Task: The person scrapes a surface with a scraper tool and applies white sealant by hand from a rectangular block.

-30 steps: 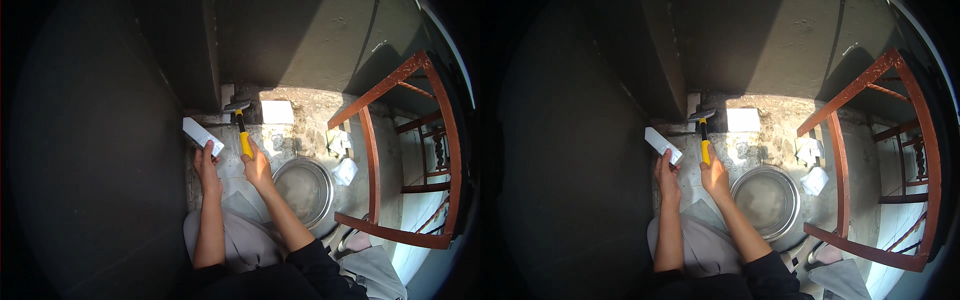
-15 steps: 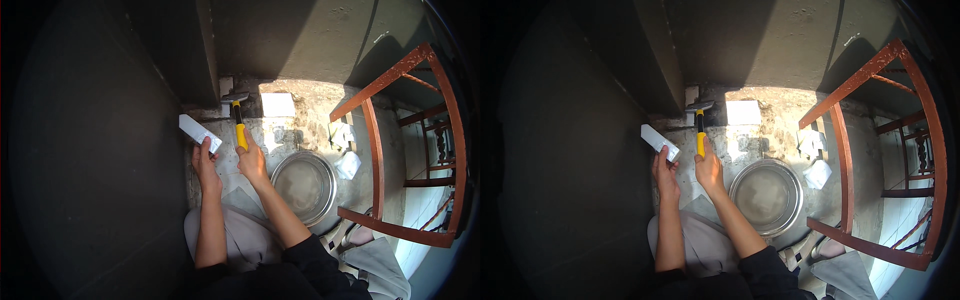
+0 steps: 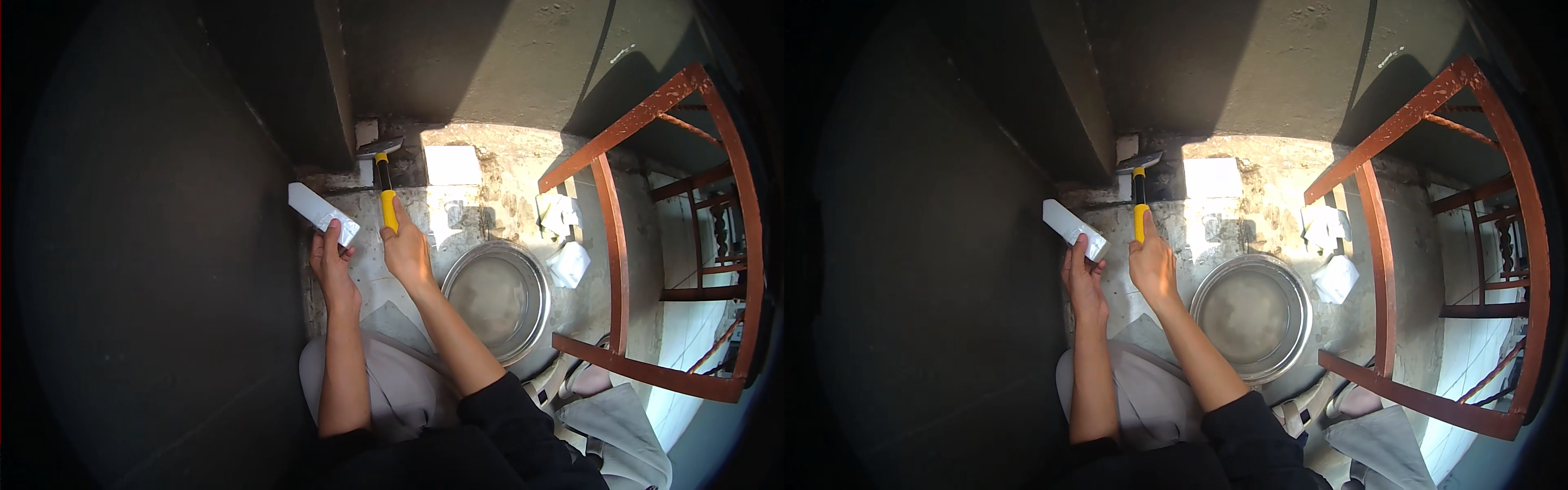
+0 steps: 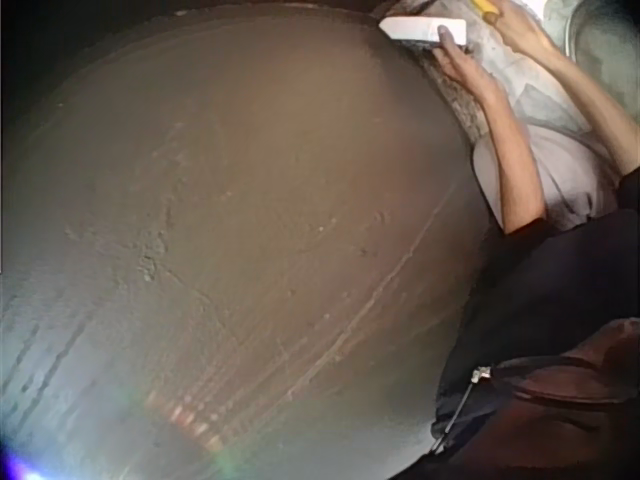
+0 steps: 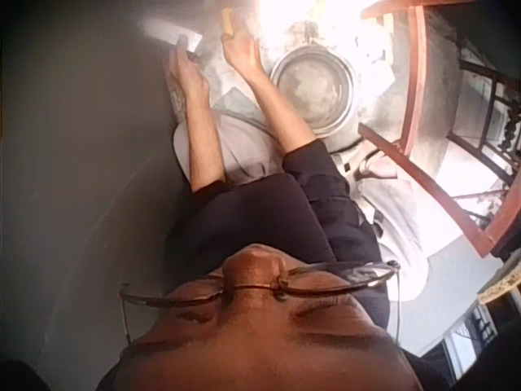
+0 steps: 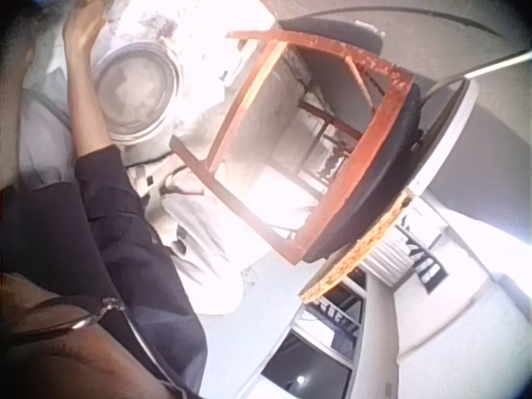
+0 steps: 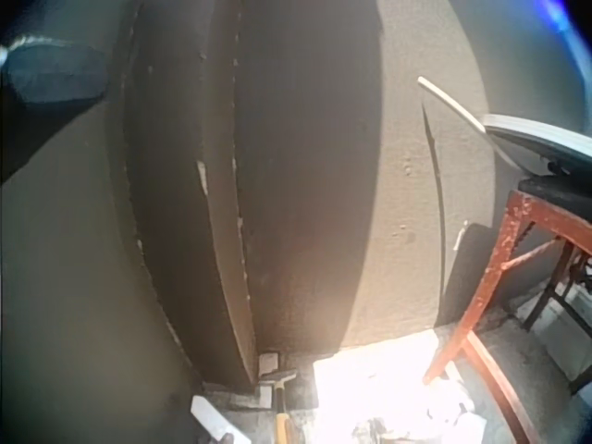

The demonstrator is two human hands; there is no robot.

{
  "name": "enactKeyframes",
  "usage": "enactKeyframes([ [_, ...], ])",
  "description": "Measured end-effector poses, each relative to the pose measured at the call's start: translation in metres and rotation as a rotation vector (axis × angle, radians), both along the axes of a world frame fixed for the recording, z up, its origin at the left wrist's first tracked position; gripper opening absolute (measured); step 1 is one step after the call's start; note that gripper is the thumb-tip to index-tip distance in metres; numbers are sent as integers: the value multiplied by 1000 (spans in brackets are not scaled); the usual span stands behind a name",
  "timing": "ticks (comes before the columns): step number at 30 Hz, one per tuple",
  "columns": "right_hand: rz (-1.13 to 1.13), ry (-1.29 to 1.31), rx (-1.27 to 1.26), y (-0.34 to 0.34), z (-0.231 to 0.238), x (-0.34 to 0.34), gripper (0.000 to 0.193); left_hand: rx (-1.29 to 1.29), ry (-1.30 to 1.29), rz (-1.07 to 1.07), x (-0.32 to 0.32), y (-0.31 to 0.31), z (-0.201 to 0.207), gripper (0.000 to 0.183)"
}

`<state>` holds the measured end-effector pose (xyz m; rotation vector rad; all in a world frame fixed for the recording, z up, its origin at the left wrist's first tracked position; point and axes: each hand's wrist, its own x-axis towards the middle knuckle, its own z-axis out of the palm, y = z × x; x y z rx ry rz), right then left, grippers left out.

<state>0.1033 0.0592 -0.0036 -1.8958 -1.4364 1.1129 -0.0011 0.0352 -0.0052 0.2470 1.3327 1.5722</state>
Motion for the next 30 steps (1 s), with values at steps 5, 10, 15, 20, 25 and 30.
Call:
enactKeyframes([
  [5,-15,-15,-22,-1,-4,0,58,-10,-4,10,-1,1,0,28],
  [10,-16,-21,-45,1,5,-3,59,-3,-4,9,-3,0,-5,28],
  [15,-21,-81,5,3,6,-7,60,9,-9,-8,-1,0,-4,29],
  [20,14,-75,32,2,4,-1,59,-13,-2,11,-1,0,-5,29],
  [25,27,-115,39,10,12,-1,60,8,-4,14,-2,0,-5,29],
  [30,59,-125,42,6,10,6,60,-14,0,3,-1,1,-2,28],
])
